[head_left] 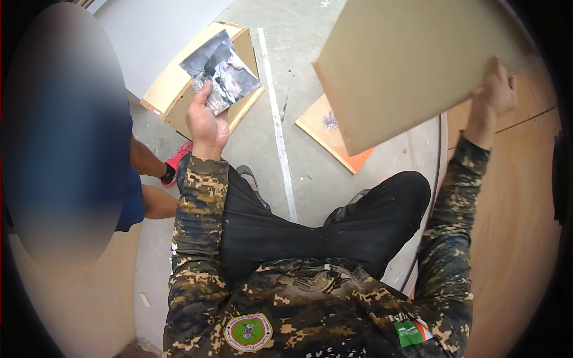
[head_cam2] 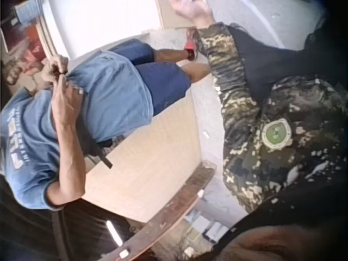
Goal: Applying wood putty to the edges and screw holes of a wooden furniture component using a small spreader.
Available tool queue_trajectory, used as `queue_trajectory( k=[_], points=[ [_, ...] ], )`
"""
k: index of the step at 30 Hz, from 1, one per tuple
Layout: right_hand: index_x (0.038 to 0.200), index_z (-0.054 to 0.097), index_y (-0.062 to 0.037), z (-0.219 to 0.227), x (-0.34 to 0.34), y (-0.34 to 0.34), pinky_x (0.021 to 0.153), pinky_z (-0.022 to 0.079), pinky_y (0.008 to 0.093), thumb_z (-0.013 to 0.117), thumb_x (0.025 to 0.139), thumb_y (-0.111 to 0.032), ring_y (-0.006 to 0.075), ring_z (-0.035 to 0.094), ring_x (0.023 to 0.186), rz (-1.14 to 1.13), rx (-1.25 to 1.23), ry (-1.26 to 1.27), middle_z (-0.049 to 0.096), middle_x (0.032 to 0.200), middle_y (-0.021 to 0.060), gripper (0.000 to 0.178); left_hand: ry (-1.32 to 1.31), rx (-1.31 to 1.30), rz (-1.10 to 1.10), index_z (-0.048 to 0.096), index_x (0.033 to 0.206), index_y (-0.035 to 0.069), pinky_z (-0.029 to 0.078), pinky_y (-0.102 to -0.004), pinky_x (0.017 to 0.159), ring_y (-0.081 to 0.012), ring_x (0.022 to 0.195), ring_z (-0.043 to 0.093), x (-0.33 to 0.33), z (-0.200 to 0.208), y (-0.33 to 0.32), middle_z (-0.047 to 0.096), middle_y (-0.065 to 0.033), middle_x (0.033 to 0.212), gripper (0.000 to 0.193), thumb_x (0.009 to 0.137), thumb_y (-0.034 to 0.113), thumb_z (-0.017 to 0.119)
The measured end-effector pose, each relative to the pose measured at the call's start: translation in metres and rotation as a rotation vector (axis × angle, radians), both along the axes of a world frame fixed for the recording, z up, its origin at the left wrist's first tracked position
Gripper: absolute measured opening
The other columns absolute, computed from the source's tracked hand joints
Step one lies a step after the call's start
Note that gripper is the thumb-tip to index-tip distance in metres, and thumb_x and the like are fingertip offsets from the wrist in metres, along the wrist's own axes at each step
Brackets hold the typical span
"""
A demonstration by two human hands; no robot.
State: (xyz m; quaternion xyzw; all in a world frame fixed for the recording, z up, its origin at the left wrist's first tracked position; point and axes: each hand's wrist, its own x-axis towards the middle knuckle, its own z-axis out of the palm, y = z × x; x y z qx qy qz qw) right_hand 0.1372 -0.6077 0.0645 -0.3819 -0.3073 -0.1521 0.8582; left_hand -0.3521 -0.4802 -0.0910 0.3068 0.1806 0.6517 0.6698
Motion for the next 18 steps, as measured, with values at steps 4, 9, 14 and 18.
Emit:
queue_trajectory(
  k=[4, 9, 14, 18],
  points=[
    [0.09, 0.069, 0.0049, -0.05, -0.101, 0.073, 0.069, 0.053, 0.0302, 0.076, 0.08, 0.002, 0.015, 0.065, 0.077, 0.11, 0.053, -0.012, 0.07, 0.09, 0.0084, 0.012, -0.019, -0.056, 0.01, 0.046, 0.14, 0.0, 0.041, -0.0486, 0.111, -0.0299, 0.125, 0.057, -0.005, -0.013, 0.017, 0.058, -0.0137, 0.136, 0.041, 0.102, 0.015, 0.046],
    [0.096, 0.068, 0.0055, -0.104, -0.176, 0.132, 0.072, 0.052, 0.0306, 0.074, 0.083, -0.003, 0.0145, 0.064, 0.079, -0.082, -0.127, 0.06, 0.069, 0.091, 0.007, 0.017, -0.062, -0.019, -0.031, 0.047, 0.136, -0.004, 0.044, -0.0447, 0.109, -0.0263, 0.122, 0.06, -0.01, -0.027, 0.028, 0.06, -0.0122, 0.133, 0.039, 0.101, 0.013, 0.049],
    [0.097, 0.065, 0.004, -0.127, -0.219, 0.143, 0.079, 0.051, 0.0308, 0.075, 0.081, -0.004, 0.015, 0.064, 0.082, -0.037, -0.201, 0.207, 0.069, 0.092, 0.0067, 0.021, 0.013, -0.008, 0.035, 0.041, 0.144, 0.0, 0.038, -0.0461, 0.114, -0.0278, 0.13, 0.054, -0.007, -0.025, 0.02, 0.055, -0.0134, 0.142, 0.045, 0.102, 0.015, 0.046],
    [0.102, 0.063, 0.0028, -0.143, -0.243, 0.133, 0.081, 0.051, 0.0293, 0.077, 0.082, -0.005, 0.0144, 0.063, 0.084, -0.039, -0.196, 0.214, 0.067, 0.096, 0.0063, 0.025, -0.023, -0.055, 0.04, 0.046, 0.138, -0.004, 0.042, -0.0439, 0.11, -0.0262, 0.125, 0.058, -0.006, -0.022, 0.019, 0.059, -0.0131, 0.135, 0.042, 0.101, 0.013, 0.05]
  ],
)
